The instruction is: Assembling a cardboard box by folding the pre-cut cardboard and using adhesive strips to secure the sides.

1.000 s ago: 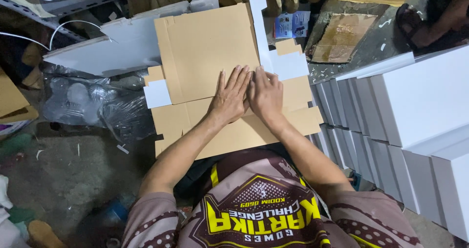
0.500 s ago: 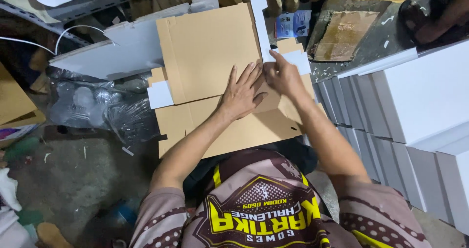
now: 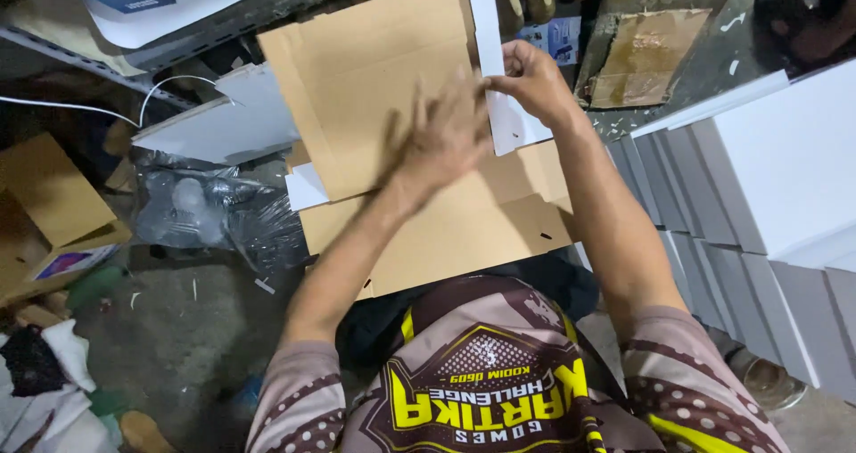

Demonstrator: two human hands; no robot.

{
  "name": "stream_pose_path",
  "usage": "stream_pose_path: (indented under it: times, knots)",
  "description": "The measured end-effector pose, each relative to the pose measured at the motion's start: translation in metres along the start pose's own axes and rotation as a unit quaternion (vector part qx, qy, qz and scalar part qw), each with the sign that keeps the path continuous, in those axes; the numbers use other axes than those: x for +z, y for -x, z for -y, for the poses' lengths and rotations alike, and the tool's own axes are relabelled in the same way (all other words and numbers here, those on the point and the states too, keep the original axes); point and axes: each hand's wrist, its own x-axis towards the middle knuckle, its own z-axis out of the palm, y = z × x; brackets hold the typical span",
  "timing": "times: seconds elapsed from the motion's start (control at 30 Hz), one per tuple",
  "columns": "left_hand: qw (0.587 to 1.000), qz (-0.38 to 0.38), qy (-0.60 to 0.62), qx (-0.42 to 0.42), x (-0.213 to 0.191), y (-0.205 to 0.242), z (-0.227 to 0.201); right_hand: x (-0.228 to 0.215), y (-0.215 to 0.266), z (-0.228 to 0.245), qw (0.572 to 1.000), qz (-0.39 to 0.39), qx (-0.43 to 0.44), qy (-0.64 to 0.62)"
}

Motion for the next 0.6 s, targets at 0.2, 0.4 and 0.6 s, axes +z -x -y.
stream_pose_path:
  times: [0.2,0.4,0.6]
  knots:
    - [0.981,-0.051,0.15,-0.114,-0.074,-0.105,0.068,-0.019,0.037,0.008,0.997,0.007,-0.049,0.066]
    - [0.946,0.059,0.293,-0.126,-0.049,-0.144,0.064,-0.025,0.049,0.018,0.995,0.024,-0.049,0.087]
    - [0.946,0.046,0.306,-0.091,-0.054,-0.132,0.061,-0.044,0.034,0.025,0.988,0.027,-0.141,0.063]
